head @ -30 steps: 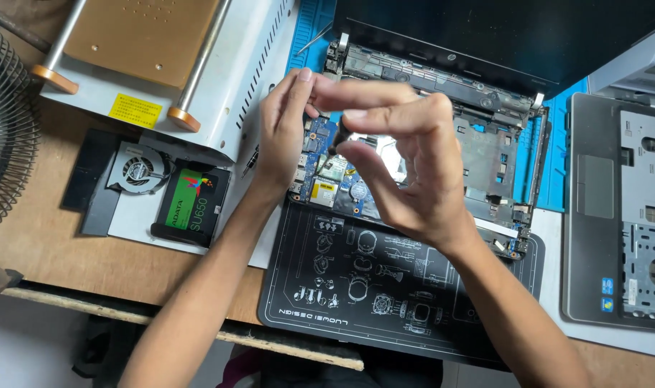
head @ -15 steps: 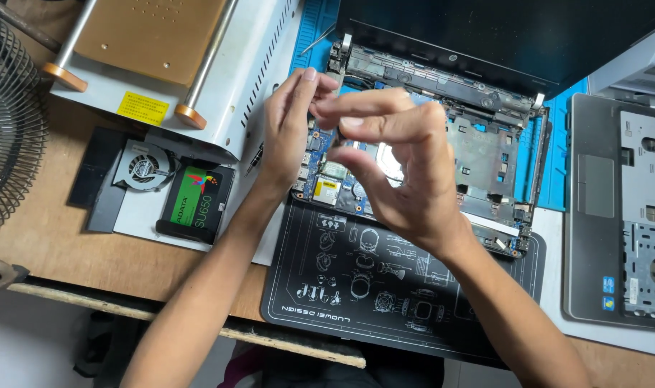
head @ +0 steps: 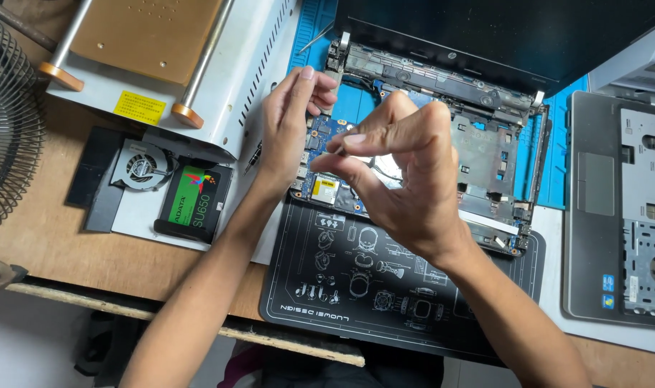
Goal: The person is performing internal repairs on a laptop, specifically connecting multiple ribbon cables to the motherboard and using a screwdriver to assist with component placement.
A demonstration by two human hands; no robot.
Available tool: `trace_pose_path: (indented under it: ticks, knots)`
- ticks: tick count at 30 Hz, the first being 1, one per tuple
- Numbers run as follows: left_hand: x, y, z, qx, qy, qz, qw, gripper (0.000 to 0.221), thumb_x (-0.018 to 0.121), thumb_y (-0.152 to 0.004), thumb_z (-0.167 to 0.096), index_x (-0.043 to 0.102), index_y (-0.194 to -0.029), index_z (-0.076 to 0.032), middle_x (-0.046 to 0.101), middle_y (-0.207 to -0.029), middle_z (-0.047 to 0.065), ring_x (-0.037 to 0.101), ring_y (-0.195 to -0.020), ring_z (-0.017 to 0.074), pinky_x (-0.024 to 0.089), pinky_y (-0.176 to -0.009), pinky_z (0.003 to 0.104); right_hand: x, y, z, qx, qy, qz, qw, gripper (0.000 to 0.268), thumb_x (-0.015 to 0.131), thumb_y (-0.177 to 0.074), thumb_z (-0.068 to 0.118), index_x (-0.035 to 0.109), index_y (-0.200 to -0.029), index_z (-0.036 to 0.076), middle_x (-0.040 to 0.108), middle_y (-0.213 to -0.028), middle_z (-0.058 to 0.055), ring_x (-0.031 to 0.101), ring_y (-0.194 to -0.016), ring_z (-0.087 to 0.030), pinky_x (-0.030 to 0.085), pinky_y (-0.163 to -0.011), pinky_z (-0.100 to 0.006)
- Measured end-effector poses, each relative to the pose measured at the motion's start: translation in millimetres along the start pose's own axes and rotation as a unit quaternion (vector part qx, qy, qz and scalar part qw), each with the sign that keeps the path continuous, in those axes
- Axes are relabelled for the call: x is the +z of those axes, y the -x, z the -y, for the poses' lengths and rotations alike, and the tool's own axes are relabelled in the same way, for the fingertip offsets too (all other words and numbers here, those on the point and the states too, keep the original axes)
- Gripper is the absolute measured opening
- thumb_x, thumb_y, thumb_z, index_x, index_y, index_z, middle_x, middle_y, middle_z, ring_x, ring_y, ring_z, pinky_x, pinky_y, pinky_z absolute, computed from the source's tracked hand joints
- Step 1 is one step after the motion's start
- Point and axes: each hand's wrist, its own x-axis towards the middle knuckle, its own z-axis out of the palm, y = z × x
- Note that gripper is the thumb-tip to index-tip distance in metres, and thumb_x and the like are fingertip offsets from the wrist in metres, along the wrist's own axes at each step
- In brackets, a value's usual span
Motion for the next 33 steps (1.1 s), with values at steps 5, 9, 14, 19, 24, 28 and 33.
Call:
trace_pose_path:
  ticks: [5,9,14,19,24,28,33]
  knots:
    - [0.4,1.4,-6.8,-0.011,0.008,0.001,1.0,0.04,0.041,-0.105,-0.036,0.067,-0.097,-0.008,0.069,-0.091,0.004,0.064,-0.084,0.012,0.051,-0.079,0.025,1.1,-8.1,7.6,-0.014,-0.001,0.033,0.999,0.031,0.067,-0.101,-0.008,0.042,-0.115,-0.001,0.066,-0.111,-0.026,0.071,-0.111,-0.034,0.067,-0.098,-0.043]
    - [0.5,-0.4,0.7,0.005,-0.003,-0.006,1.0,0.04,0.041,-0.106,-0.036,0.069,-0.096,-0.009,0.072,-0.095,0.003,0.066,-0.084,0.0116,0.051,-0.074,0.023,2.9,1.5,-3.4,-0.02,0.012,-0.007,1.0,0.038,0.075,-0.098,-0.01,0.046,-0.119,0.002,0.061,-0.109,-0.014,0.072,-0.1,-0.027,0.063,-0.089,-0.036]
    - [0.4,0.3,-2.6,-0.004,-0.011,-0.008,1.0,0.039,0.041,-0.105,-0.036,0.069,-0.096,-0.009,0.072,-0.092,0.003,0.066,-0.084,0.0109,0.049,-0.075,0.023,4.0,-2.3,-0.5,-0.04,0.021,0.019,0.999,0.038,0.075,-0.098,-0.006,0.043,-0.119,0.002,0.062,-0.107,-0.018,0.075,-0.102,-0.029,0.069,-0.089,-0.039]
    - [0.1,-0.2,0.0,0.005,-0.011,0.0,1.0,0.039,0.041,-0.106,-0.036,0.068,-0.097,-0.009,0.071,-0.091,0.003,0.065,-0.084,0.0115,0.05,-0.075,0.023,2.5,0.4,-4.8,-0.04,0.019,0.016,0.999,0.048,0.079,-0.096,-0.009,0.039,-0.119,0.003,0.054,-0.111,-0.014,0.076,-0.097,-0.028,0.071,-0.09,-0.039]
    - [1.0,2.1,-1.9,0.034,-0.022,0.014,0.999,0.035,0.041,-0.108,-0.034,0.066,-0.097,-0.011,0.069,-0.093,0.001,0.066,-0.085,0.0123,0.049,-0.074,0.024,-5.9,-8.6,1.9,-0.034,0.137,0.056,0.988,0.016,0.068,-0.1,0.01,0.066,-0.104,-0.005,0.071,-0.101,-0.016,0.069,-0.091,-0.026,0.056,-0.085,-0.035]
    - [5.4,6.8,-8.7,0.065,0.01,0.028,0.997,0.032,0.046,-0.108,-0.033,0.065,-0.1,-0.009,0.068,-0.094,0.004,0.064,-0.088,0.0139,0.054,-0.078,0.024,-27.4,37.2,-24.8,-0.023,0.137,-0.024,0.99,0.009,0.067,-0.103,0.007,0.066,-0.107,-0.001,0.074,-0.099,-0.013,0.059,-0.075,-0.018,0.043,-0.073,-0.033]
    - [16.1,15.0,-30.6,0.118,-0.065,0.116,0.984,0.029,0.047,-0.105,-0.031,0.064,-0.099,-0.007,0.066,-0.096,0.007,0.061,-0.087,0.0161,0.05,-0.075,0.028,-39.4,80.5,-27.5,0.08,0.075,-0.221,0.969,0.02,0.047,-0.115,0.024,0.045,-0.117,0.005,0.052,-0.097,-0.014,0.074,-0.071,-0.031,0.062,-0.06,-0.035]
